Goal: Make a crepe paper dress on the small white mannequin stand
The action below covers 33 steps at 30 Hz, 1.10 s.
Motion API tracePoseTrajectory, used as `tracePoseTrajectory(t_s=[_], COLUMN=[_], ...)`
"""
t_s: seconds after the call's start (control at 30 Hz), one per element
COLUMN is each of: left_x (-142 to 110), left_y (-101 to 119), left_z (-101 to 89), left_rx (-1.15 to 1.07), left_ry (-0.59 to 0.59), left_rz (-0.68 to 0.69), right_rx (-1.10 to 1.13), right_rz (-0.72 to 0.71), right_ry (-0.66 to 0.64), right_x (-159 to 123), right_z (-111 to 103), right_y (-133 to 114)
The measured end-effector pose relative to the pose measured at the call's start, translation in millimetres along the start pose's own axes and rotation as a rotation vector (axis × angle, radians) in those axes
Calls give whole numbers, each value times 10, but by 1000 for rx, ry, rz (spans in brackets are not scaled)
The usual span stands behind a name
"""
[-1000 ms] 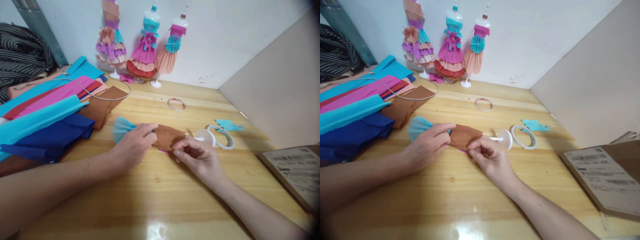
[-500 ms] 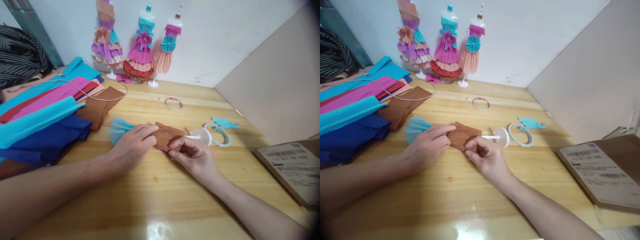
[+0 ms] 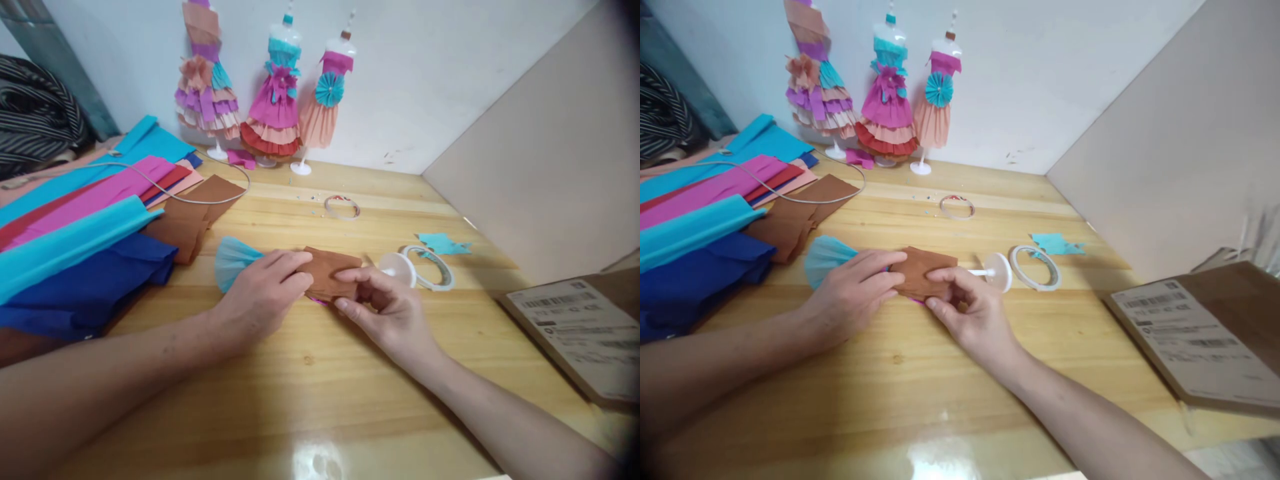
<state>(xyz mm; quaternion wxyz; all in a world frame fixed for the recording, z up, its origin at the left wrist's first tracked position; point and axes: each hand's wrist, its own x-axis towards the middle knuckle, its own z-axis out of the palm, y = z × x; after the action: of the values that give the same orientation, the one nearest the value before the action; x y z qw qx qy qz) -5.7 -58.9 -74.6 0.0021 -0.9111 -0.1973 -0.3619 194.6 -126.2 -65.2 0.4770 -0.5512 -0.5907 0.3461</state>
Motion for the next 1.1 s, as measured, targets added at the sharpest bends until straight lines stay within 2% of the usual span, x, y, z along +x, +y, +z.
tracePoseTrajectory(t_s=[0.2, 0.37, 0.6, 1.1], left_x=[19, 51, 87, 83], left_y=[33, 45, 70, 54], left_z=[-37, -45, -55, -92], left_rx=[-38, -77, -63, 29], left_ry=[-10, 13, -41, -109], left_rz=[-26, -90, -162, 16], right_rx=[-63, -16, 23, 22], right_rz=[-12, 16, 38, 30], right_ry=[-3, -13, 64, 5], right_x=[-6, -18, 3, 2], right_z=[-16, -34, -9, -25], right_y=[-19, -62, -40, -40])
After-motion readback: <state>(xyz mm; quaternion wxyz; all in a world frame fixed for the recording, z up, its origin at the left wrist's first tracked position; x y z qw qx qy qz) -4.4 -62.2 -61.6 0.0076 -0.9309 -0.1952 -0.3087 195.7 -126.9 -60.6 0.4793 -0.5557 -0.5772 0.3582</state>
